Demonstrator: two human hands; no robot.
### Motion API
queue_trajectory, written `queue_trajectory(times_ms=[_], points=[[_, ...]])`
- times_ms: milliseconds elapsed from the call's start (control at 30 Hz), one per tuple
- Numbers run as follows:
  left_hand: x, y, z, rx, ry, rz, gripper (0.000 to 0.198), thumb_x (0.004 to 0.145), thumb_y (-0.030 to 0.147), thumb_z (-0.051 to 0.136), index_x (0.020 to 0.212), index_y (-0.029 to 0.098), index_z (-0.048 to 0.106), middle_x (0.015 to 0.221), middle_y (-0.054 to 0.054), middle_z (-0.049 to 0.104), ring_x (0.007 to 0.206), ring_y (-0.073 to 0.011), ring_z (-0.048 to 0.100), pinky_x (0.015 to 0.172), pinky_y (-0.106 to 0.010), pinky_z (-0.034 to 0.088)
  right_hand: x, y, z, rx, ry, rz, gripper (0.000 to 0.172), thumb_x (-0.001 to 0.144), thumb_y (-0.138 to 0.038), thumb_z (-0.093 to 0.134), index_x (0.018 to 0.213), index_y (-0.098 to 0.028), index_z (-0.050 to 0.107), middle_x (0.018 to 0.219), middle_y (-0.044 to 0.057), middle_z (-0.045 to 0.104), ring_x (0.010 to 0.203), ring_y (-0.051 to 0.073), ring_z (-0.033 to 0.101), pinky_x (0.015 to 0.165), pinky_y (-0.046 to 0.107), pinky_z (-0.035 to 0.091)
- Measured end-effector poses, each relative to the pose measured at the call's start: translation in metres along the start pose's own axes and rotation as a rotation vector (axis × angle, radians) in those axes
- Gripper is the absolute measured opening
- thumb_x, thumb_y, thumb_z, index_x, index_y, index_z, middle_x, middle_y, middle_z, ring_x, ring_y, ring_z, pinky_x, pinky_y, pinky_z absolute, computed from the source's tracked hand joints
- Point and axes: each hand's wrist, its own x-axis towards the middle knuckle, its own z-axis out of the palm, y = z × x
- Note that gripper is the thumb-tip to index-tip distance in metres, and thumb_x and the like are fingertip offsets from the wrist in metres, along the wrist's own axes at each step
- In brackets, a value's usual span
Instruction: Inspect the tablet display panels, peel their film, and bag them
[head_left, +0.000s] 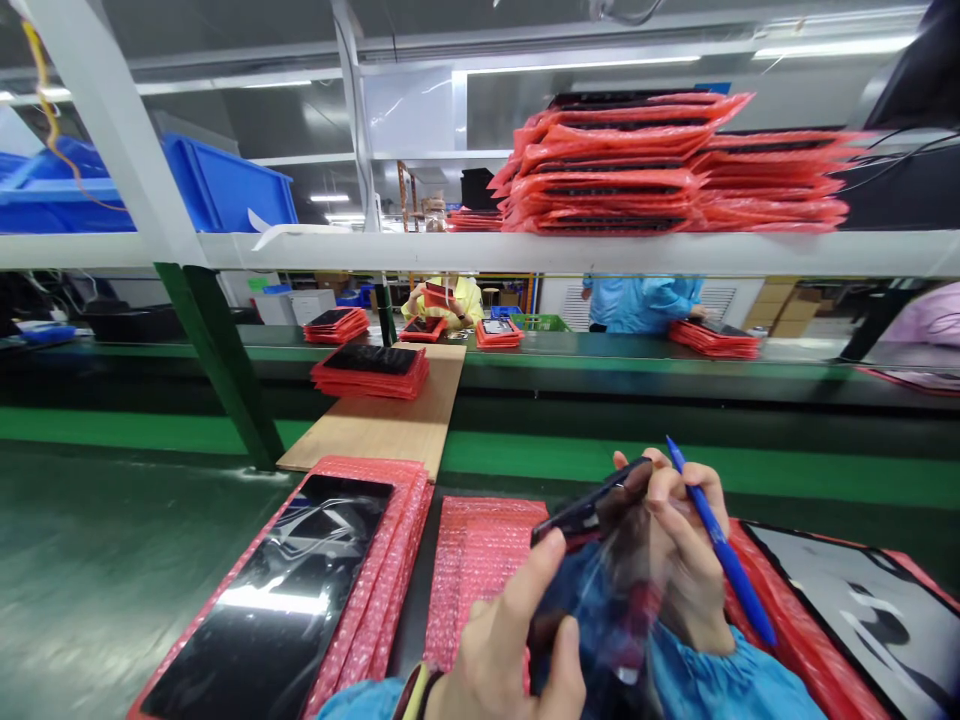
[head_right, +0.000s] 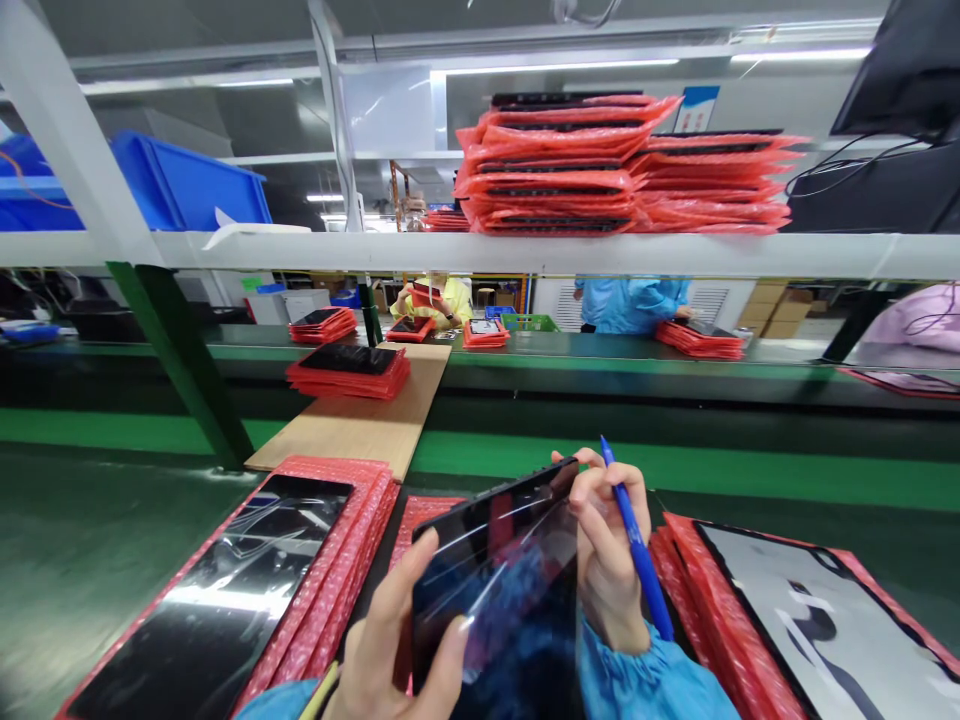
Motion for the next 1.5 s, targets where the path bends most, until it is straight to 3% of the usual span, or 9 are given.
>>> queue_trajectory(times_ms=[233, 400, 533, 633, 767, 933, 1133, 1367, 1500], points=[[0.025, -0.016, -0.013, -0.404, -0.305, -0.052, 0.083, 0.079, 0.028, 0.066, 0.152, 0.022, 0.025, 0.134, -0.013, 0.058, 0.12, -0.0317, 0.058, 0.092, -0.037, 0.054, 0.003, -0.006, 0.002, -0.117, 0.035, 0.207, 0.03, 0.066, -0.023, 0.076, 0.088, -0.025, 0.056, 0.066, -0.004, 0.055, 0.103, 0.023, 0.058, 0.108, 0.048, 0.029], [0.039, -0.017, -0.017, -0.719, -0.467, -0.123, 0.07, 0.09, 0.045, 0.049, 0.152, 0.028, 0.02, 0.144, -0.008, 0.049, 0.132, -0.0309, 0.046, 0.104, -0.044, 0.044, 0.004, -0.011, 0.005, -0.037, 0.09, 0.327, 0.033, 0.059, -0.023, 0.08, 0.084, -0.025, 0.059, 0.064, -0.006, 0.054, 0.092, 0.02, 0.061, 0.114, 0.048, 0.023], [0.039, -0.015, -0.013, -0.85, -0.461, -0.26, 0.069, 0.089, 0.051, 0.048, 0.151, 0.033, 0.023, 0.136, -0.007, 0.057, 0.12, -0.0305, 0.057, 0.098, -0.047, 0.048, 0.003, -0.013, 0.003, -0.03, 0.195, 0.386, 0.036, 0.054, -0.023, 0.081, 0.084, -0.025, 0.063, 0.066, -0.005, 0.058, 0.088, 0.02, 0.062, 0.115, 0.049, 0.028], [0.039, -0.016, -0.012, -0.951, -0.444, -0.359, 0.068, 0.087, 0.05, 0.051, 0.149, 0.032, 0.03, 0.118, -0.009, 0.067, 0.093, -0.0259, 0.069, 0.079, -0.038, 0.055, 0.004, -0.011, -0.001, -0.053, 0.278, 0.439, 0.04, 0.052, -0.022, 0.08, 0.088, -0.025, 0.066, 0.075, -0.003, 0.063, 0.089, 0.021, 0.062, 0.113, 0.046, 0.032], [0.04, -0.016, -0.016, -1.054, -0.448, -0.477, 0.065, 0.084, 0.048, 0.054, 0.145, 0.032, 0.038, 0.103, -0.007, 0.07, 0.068, -0.0181, 0.066, 0.054, -0.026, 0.05, 0.007, -0.01, -0.001, -0.012, 0.297, 0.533, 0.042, 0.05, -0.02, 0.078, 0.089, -0.025, 0.065, 0.071, -0.005, 0.06, 0.079, 0.017, 0.062, 0.105, 0.038, 0.04], [0.044, -0.011, -0.019, -1.162, -0.5, -0.596, 0.054, 0.083, 0.044, 0.059, 0.134, 0.034, 0.047, 0.102, -0.003, 0.066, 0.071, -0.0135, 0.059, 0.059, -0.022, 0.045, 0.008, -0.017, 0.009, 0.075, 0.303, 0.607, 0.045, 0.048, -0.013, 0.076, 0.09, -0.024, 0.063, 0.067, -0.009, 0.058, 0.074, 0.009, 0.06, 0.087, 0.021, 0.047], [0.045, -0.01, -0.018, -1.23, -0.497, -0.633, 0.039, 0.084, 0.038, 0.06, 0.122, 0.03, 0.057, 0.098, -0.003, 0.059, 0.075, -0.0125, 0.056, 0.06, -0.019, 0.044, 0.013, -0.015, 0.011, 0.113, 0.342, 0.649, 0.044, 0.043, -0.009, 0.073, 0.084, -0.02, 0.061, 0.068, -0.008, 0.059, 0.069, 0.007, 0.059, 0.071, 0.016, 0.05], [0.045, -0.011, -0.018, -1.291, -0.557, -0.605, 0.034, 0.084, 0.036, 0.058, 0.117, 0.027, 0.063, 0.102, -0.004, 0.057, 0.079, -0.0118, 0.055, 0.067, -0.021, 0.048, 0.015, -0.005, 0.0, 0.278, 0.15, 0.666, 0.037, 0.053, -0.005, 0.068, 0.083, -0.022, 0.053, 0.065, -0.01, 0.049, 0.058, 0.006, 0.054, 0.068, 0.021, 0.053], [0.043, -0.009, -0.015, -1.276, -0.524, -0.625, 0.058, 0.085, 0.035, 0.058, 0.14, 0.04, 0.041, 0.111, -0.003, 0.059, 0.077, -0.0106, 0.056, 0.065, -0.02, 0.047, 0.017, -0.001, -0.002, 0.288, 0.168, 0.655, 0.036, 0.055, -0.003, 0.064, 0.082, -0.023, 0.051, 0.065, -0.01, 0.048, 0.058, 0.007, 0.054, 0.068, 0.023, 0.054]])
